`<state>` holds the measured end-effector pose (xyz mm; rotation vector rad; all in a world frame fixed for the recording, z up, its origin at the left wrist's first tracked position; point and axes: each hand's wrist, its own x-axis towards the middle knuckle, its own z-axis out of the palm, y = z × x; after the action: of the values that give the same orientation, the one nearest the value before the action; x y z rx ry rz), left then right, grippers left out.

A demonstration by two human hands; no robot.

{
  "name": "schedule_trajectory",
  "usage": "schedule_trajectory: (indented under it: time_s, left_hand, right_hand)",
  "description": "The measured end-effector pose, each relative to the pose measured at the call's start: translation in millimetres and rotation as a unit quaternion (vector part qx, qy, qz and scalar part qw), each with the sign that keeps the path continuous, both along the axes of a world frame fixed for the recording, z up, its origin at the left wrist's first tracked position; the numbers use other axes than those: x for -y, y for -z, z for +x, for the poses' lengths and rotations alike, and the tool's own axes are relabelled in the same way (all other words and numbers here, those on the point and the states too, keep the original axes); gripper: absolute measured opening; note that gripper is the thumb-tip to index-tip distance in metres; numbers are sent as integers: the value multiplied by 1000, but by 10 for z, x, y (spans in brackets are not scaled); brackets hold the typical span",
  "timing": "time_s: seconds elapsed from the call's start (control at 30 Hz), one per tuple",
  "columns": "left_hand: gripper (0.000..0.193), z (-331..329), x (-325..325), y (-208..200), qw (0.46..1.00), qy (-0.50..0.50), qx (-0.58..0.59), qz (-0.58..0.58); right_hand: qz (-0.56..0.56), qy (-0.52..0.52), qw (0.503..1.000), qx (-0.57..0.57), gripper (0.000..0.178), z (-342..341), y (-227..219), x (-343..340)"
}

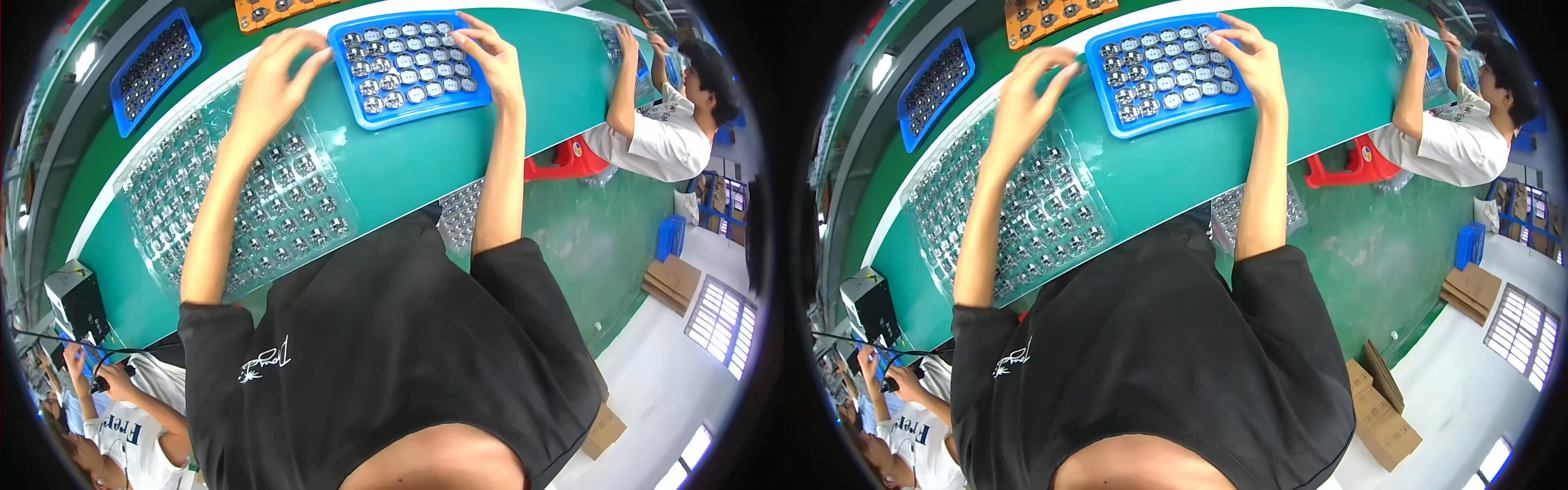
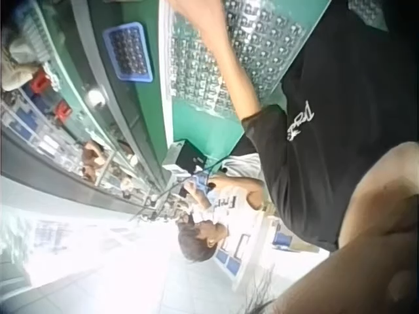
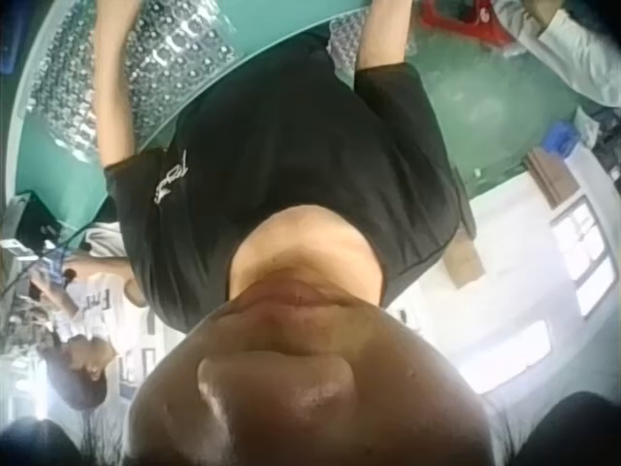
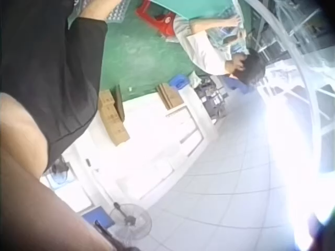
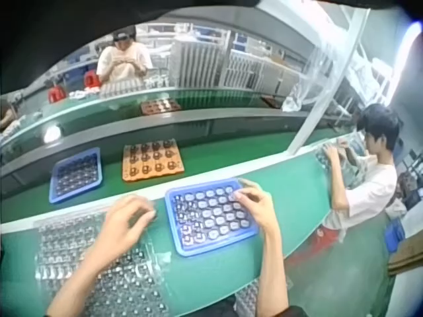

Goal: The person assembles small electronic components by hand, placing them into an organized plastic tray.

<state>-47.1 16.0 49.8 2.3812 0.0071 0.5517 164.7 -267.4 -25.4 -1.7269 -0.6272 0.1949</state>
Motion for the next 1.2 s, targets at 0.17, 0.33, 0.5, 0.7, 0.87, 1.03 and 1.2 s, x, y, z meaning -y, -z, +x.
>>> schedule_trajectory:
  time_s: [0.17, 0.33, 0.5, 0.7, 0.87, 1.03, 1.2]
  left_hand:
    - [22, 567, -85, 410, 998, 29, 37, -38]
    - [22, 637, -60, 415, 998, 55, -27, -35]
    - [19, 679, -10, 402, 998, 44, -39, 12]
    - [18, 679, 6, 420, 998, 44, -15, 32]
    - [17, 681, -18, 493, 996, 50, 26, 71]
    - [19, 665, 20, 474, 992, 42, 42, 111]
    - [18, 664, 68, 459, 987, 32, 62, 147]
  right_hand:
    - [26, -32, 997, -69, 18, -187, -52, -56]
    - [-98, 60, 972, 203, 16, -317, -160, -228]
    - [-121, -15, 939, 322, 16, -272, -285, -606]
    - [-151, -132, 943, 264, 15, -94, -252, -744]
    - [-166, -151, 931, 287, 16, -49, -276, -778]
    - [-175, -162, 925, 295, 17, -46, -293, -795]
    - [-169, -146, 920, 322, 17, -76, -308, -807]
